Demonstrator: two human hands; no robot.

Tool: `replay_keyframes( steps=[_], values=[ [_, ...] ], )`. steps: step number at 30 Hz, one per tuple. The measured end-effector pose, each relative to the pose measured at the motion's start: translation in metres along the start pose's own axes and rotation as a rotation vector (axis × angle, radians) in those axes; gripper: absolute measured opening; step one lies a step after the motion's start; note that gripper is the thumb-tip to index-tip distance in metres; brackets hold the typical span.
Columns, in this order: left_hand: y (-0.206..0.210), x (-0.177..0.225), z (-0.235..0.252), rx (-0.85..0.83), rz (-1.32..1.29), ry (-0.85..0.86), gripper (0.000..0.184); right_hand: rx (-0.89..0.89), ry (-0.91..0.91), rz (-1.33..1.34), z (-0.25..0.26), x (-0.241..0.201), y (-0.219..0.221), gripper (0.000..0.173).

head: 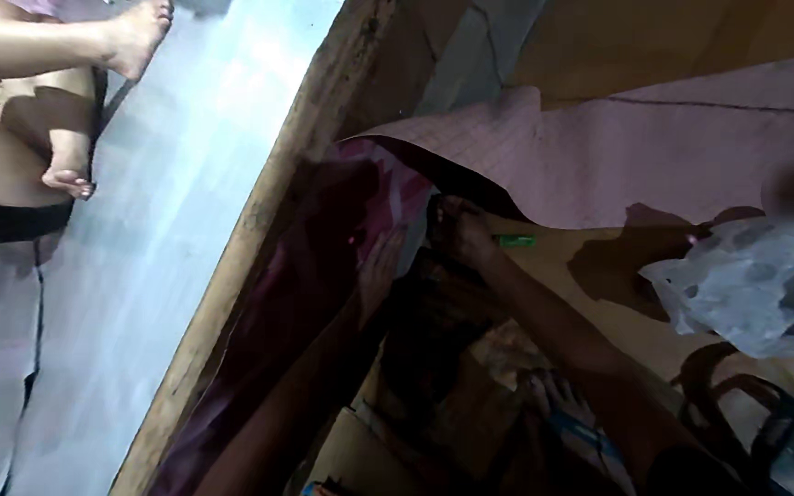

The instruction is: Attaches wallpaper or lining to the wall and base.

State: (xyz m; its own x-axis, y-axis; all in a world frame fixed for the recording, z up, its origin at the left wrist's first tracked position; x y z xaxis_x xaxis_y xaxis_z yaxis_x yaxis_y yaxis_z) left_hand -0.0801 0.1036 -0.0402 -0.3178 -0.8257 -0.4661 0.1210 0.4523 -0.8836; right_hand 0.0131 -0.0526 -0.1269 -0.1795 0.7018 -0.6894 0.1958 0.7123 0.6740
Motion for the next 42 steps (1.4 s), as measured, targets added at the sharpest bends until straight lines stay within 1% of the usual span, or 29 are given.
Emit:
replay_keyframes(
  steps=[2, 4, 5, 7, 11, 13, 15, 17, 21, 23, 26, 29, 31, 34, 36, 38, 42],
  values=[
    [-0.002, 0.000, 0.003, -0.056, 0.014, 0.014, 0.053, 0.007, 0.020, 0.118, 0.002, 0.011, 0.007, 0.019],
    [-0.004, 0.001, 0.003, 0.024, 0.028, 0.053, 0.050, 0.048, 0.067, 0.190, 0.001, 0.021, 0.011, 0.020],
    [-0.005, 0.001, 0.003, 0.052, 0.042, 0.076, 0.049, 0.083, 0.091, 0.198, -0.001, 0.024, 0.012, 0.019],
    [-0.007, -0.001, -0.001, 0.050, 0.015, 0.101, 0.048, 0.133, 0.103, 0.179, -0.004, 0.024, 0.017, 0.022],
    [-0.015, -0.004, -0.010, -0.009, 0.077, 0.164, 0.043, 0.152, 0.141, 0.146, -0.007, 0.022, 0.021, 0.031],
    [-0.020, -0.002, -0.011, -0.006, 0.132, 0.191, 0.040, 0.159, 0.153, 0.161, -0.008, 0.023, 0.019, 0.029],
    [-0.024, -0.001, -0.011, 0.025, 0.141, 0.215, 0.035, 0.164, 0.163, 0.209, -0.009, 0.025, 0.020, 0.021],
    [-0.027, -0.002, -0.012, 0.016, 0.101, 0.243, 0.033, 0.167, 0.176, 0.241, -0.011, 0.025, 0.021, 0.020],
    [-0.026, -0.004, -0.016, 0.063, 0.091, 0.312, 0.031, 0.190, 0.201, 0.298, -0.010, 0.026, 0.020, 0.018],
    [-0.020, -0.004, -0.013, 0.083, 0.064, 0.273, 0.032, 0.201, 0.209, 0.263, -0.010, 0.026, 0.019, 0.019],
    [-0.012, -0.005, -0.005, 0.131, 0.008, 0.154, 0.038, 0.162, 0.225, 0.208, -0.010, 0.028, 0.017, 0.020],
    [-0.007, -0.002, -0.001, 0.134, -0.027, 0.052, 0.044, 0.045, 0.208, 0.159, -0.004, 0.031, 0.012, 0.025],
    [-0.003, 0.000, -0.003, 0.112, -0.008, 0.036, 0.048, -0.049, 0.211, 0.142, -0.001, 0.030, 0.008, 0.026],
    [-0.002, 0.000, -0.002, 0.076, 0.061, 0.058, 0.049, -0.124, 0.232, 0.108, -0.003, 0.024, 0.010, 0.023],
    [-0.001, 0.000, -0.001, 0.066, 0.066, 0.066, 0.051, -0.164, 0.188, 0.076, -0.002, 0.025, 0.011, 0.022],
    [-0.001, -0.001, -0.001, 0.061, 0.052, 0.064, 0.052, -0.196, 0.059, 0.020, 0.001, 0.029, 0.010, 0.018],
    [-0.004, -0.001, -0.001, 0.046, 0.058, 0.056, 0.053, -0.199, -0.220, -0.138, 0.003, 0.033, 0.010, 0.007]
  ],
)
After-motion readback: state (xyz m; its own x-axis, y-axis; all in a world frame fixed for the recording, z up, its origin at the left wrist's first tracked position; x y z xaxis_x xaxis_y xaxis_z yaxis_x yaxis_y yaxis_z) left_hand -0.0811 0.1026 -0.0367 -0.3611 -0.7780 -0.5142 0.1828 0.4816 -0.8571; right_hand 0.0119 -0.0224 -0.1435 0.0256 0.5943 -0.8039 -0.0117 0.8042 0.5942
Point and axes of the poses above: each hand's wrist, its own z-axis towards the middle knuckle, its own y-axis out of the palm, x = y × z, the point moved 5 cm from there along z, towards the middle knuckle, and after that the axes turned 14 degrees about -y, right-handed, at the moved point
